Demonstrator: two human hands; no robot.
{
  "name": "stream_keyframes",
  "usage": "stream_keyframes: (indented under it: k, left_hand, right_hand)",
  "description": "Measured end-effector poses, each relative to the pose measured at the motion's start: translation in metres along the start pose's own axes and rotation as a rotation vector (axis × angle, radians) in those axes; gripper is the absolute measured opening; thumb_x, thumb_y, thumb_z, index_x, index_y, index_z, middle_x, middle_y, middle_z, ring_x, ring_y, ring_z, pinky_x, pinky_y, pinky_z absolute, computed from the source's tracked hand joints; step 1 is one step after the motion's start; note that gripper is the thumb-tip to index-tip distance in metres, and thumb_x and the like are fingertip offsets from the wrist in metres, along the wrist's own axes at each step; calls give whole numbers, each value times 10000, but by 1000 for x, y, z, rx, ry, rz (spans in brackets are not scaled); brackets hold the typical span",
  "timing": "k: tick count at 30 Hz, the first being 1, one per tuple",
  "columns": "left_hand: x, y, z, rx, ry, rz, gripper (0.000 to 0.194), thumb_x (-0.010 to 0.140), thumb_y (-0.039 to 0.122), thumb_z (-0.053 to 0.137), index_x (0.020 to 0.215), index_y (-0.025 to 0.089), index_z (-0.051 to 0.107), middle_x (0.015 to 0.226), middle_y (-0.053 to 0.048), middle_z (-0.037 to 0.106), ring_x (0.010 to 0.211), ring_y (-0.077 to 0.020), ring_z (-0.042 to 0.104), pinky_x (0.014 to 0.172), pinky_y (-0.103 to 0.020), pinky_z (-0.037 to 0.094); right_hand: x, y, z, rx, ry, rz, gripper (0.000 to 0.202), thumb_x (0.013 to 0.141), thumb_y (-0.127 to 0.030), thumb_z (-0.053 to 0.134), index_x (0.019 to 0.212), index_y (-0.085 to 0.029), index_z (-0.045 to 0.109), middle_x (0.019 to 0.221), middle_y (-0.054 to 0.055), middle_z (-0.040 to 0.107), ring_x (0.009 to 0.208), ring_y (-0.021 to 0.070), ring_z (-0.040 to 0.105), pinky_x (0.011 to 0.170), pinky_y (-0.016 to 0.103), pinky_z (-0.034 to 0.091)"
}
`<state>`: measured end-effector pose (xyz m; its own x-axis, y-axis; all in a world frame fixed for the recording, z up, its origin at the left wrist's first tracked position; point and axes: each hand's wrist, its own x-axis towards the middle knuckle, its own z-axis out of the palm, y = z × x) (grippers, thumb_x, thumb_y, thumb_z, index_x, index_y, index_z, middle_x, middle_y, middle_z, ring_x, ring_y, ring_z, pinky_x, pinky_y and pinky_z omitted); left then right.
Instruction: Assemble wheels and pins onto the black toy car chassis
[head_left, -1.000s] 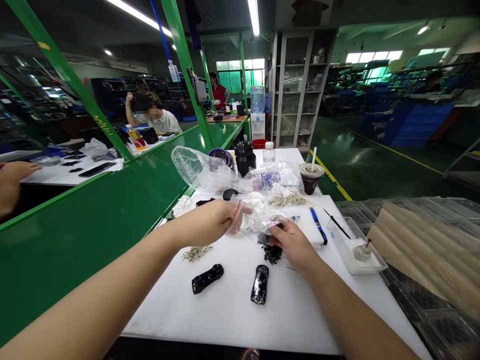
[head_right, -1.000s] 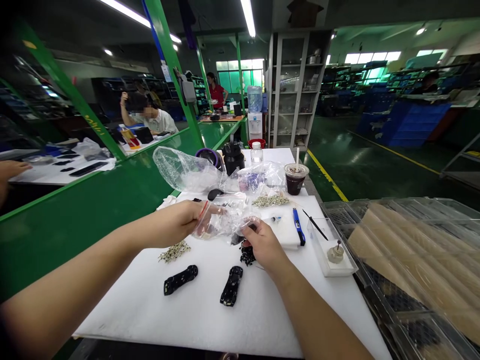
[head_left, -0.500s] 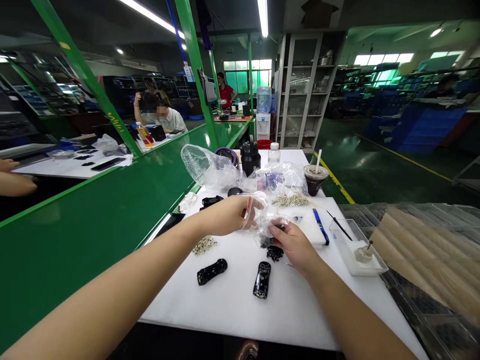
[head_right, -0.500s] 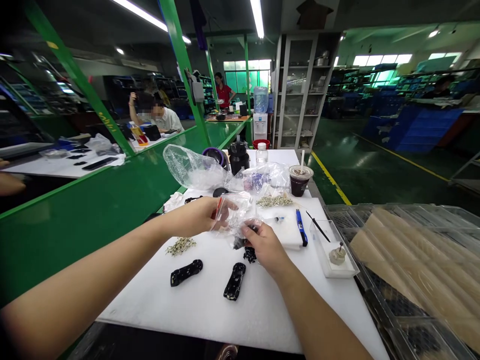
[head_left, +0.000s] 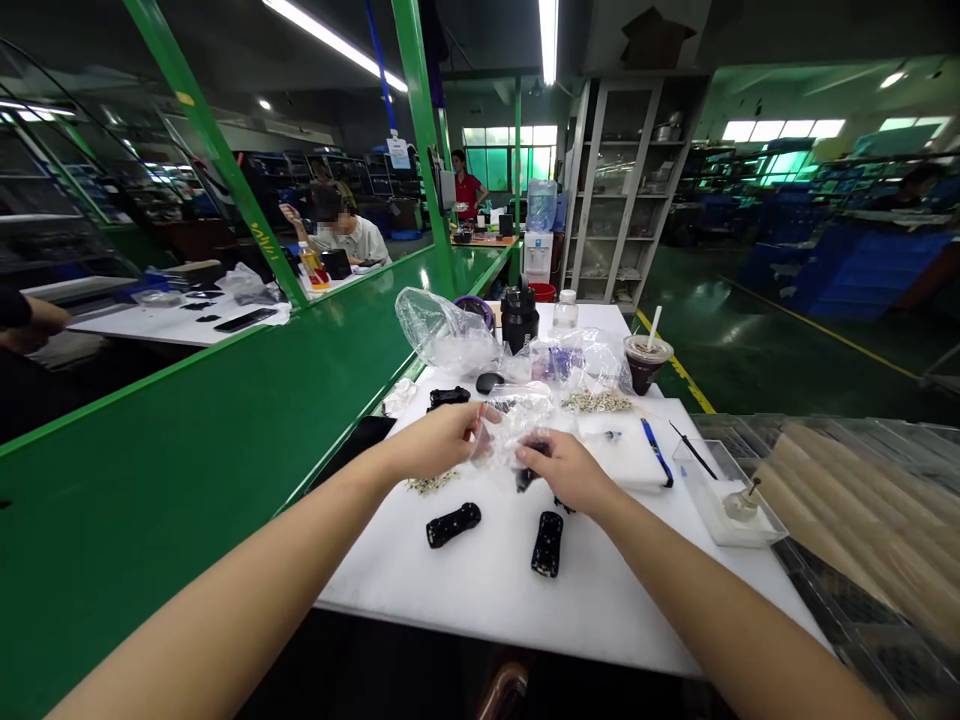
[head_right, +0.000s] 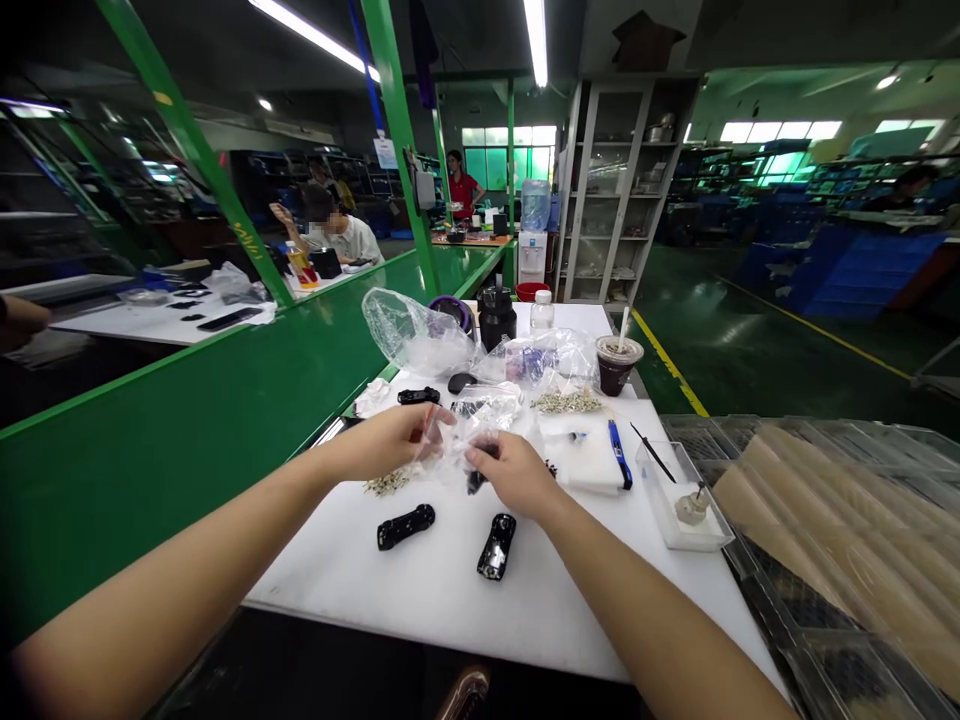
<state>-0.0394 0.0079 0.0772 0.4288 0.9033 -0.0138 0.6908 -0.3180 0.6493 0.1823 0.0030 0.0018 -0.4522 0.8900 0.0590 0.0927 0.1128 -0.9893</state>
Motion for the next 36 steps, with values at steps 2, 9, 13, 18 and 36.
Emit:
stream_keyframes:
  k: [2,9,13,18,36]
  left_hand:
    - [-5,-7,-6,-9,48,-19,313,801,305,636,1079,178,702,821,-35,704,746,-203,614,677,-295,434]
    - [-23,-30,-1,-69,159,-159,232,846,356,685,778,135,670,710,2,613,664,-140,548,669,-288,443]
    - [-25,-39,20,-174,229,-217,297,905,406,633,774,141,603,696,13,544,630,-116,493,613,-258,417]
    - [-13,-42,44,-402,224,-266,379,1001,446,435,1186,144,570,937,-57,646,761,-153,626,689,-313,514]
    - [-11,-33,45,-418,418,-408,206,874,337,687,904,143,627,721,22,561,635,-121,502,625,-263,398]
  right_hand:
    - [13,-5,4,-47,-26,13,224,971,-346,606,961,-125,639,837,32,676,739,150,651,767,338,539]
    - [26,-2,10,-226,36,59,230,1012,-337,551,997,-121,628,850,26,673,738,144,649,765,333,538]
    - [11,2,8,-368,96,69,229,1014,-339,536,986,-134,633,805,14,647,725,149,623,750,334,515]
    - [8,-2,6,-510,116,49,181,1015,-267,510,983,-136,629,826,17,627,753,151,603,770,332,499]
    - [5,0,-14,-549,16,87,201,861,-159,616,1059,-168,646,1058,77,667,978,219,609,863,377,471]
